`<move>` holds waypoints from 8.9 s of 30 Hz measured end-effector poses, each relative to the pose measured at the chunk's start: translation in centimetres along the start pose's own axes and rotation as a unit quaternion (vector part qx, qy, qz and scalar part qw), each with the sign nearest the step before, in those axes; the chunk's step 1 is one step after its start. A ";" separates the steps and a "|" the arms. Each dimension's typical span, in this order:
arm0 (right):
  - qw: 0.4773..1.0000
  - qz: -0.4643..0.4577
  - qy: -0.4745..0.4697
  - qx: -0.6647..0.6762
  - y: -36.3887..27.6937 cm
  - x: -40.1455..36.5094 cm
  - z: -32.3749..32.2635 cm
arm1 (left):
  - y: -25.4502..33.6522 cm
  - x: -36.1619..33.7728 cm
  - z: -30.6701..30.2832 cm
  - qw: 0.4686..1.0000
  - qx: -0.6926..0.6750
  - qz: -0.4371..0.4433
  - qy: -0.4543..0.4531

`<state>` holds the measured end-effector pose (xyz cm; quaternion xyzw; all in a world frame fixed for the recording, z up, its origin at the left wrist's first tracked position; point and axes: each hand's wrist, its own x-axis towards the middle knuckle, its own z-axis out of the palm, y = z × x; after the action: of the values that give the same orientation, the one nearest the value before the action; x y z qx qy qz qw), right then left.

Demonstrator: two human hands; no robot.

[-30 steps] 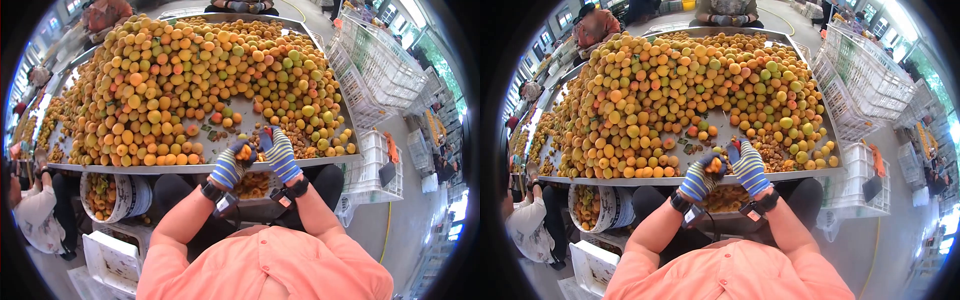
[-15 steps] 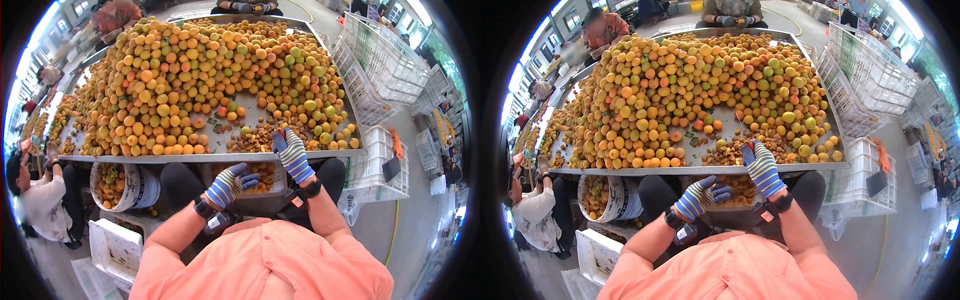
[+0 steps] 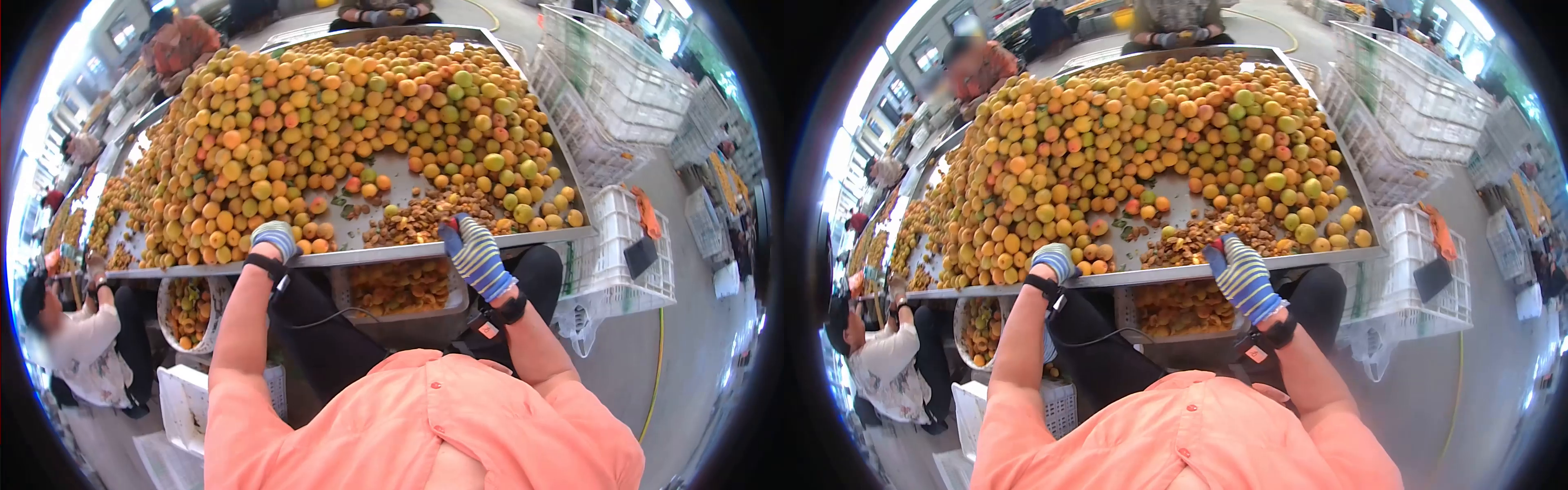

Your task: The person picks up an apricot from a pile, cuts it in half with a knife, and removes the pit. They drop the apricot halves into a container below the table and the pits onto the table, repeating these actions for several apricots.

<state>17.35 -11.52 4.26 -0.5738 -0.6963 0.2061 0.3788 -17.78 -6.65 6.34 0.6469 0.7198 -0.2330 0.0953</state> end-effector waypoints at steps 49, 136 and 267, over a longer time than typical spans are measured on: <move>0.954 0.116 -0.073 0.267 -2.4 5.7 10.4 | 13.7 4.9 3.1 0.465 -0.846 0.260 -0.018; 0.828 0.359 -0.251 0.350 -3.0 1.6 5.5 | 12.6 6.0 3.4 0.438 -0.881 0.158 0.078; 0.786 0.277 -0.239 0.499 -5.7 6.0 6.1 | 13.5 6.4 3.6 0.080 -0.956 0.209 -0.188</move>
<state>8.70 -6.31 6.27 -0.4054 -0.3760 0.7513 0.3603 -6.13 -1.90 -2.44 0.0671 0.1274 0.5680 0.8103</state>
